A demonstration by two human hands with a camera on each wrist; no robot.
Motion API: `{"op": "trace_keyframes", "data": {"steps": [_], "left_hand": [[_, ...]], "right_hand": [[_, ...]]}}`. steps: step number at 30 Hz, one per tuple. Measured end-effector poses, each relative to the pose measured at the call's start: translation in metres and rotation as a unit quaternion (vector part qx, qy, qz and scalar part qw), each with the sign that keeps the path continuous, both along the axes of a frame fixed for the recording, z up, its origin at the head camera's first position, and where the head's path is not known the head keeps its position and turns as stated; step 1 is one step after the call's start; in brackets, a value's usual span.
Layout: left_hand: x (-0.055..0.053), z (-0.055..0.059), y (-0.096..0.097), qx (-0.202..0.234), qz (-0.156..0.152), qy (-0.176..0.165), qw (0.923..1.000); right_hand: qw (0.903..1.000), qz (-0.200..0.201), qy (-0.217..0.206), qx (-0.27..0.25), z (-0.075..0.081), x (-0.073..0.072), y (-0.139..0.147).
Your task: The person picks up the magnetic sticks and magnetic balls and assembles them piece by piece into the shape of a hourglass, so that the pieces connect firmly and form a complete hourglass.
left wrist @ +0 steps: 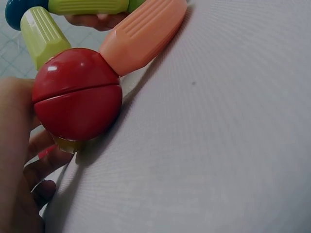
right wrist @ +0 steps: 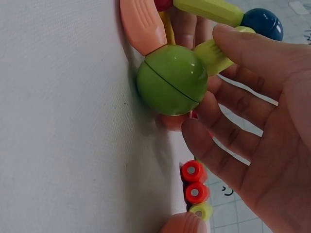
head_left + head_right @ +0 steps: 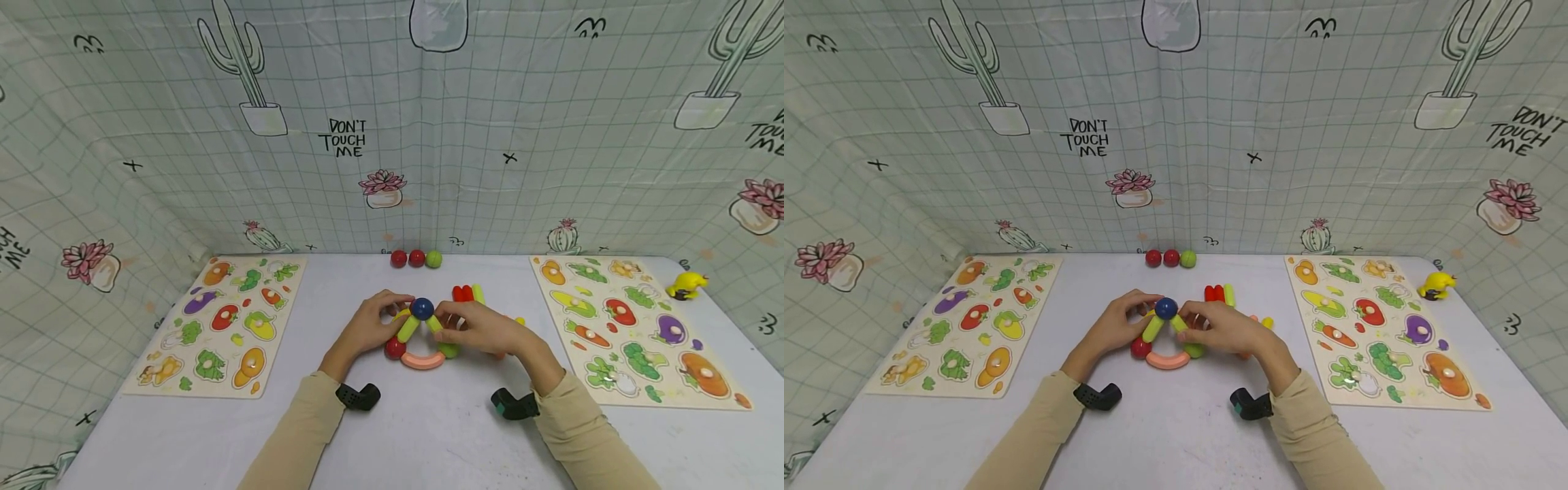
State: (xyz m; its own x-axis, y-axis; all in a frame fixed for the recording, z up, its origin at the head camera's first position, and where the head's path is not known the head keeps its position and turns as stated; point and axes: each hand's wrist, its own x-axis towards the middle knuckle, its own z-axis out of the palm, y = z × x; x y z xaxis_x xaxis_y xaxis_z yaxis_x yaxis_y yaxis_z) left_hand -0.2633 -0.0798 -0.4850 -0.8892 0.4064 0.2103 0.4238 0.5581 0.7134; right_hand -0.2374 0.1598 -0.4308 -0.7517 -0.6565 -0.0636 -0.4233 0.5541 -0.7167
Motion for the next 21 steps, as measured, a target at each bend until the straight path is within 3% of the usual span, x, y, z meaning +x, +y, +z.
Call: {"op": "trace_keyframes", "data": {"steps": [9, 21], "left_hand": [[0.001, -0.002, -0.001, -0.001, 0.008, 0.012, 0.9999], [0.0, -0.002, 0.0, 0.003, 0.025, -0.011, 0.9996]], "right_hand": [[0.9998, -0.012, -0.011, 0.005, 0.0, 0.0, 0.0], [0.9997, -0.023, 0.006, -0.009, 0.003, -0.004, 0.014]]}}
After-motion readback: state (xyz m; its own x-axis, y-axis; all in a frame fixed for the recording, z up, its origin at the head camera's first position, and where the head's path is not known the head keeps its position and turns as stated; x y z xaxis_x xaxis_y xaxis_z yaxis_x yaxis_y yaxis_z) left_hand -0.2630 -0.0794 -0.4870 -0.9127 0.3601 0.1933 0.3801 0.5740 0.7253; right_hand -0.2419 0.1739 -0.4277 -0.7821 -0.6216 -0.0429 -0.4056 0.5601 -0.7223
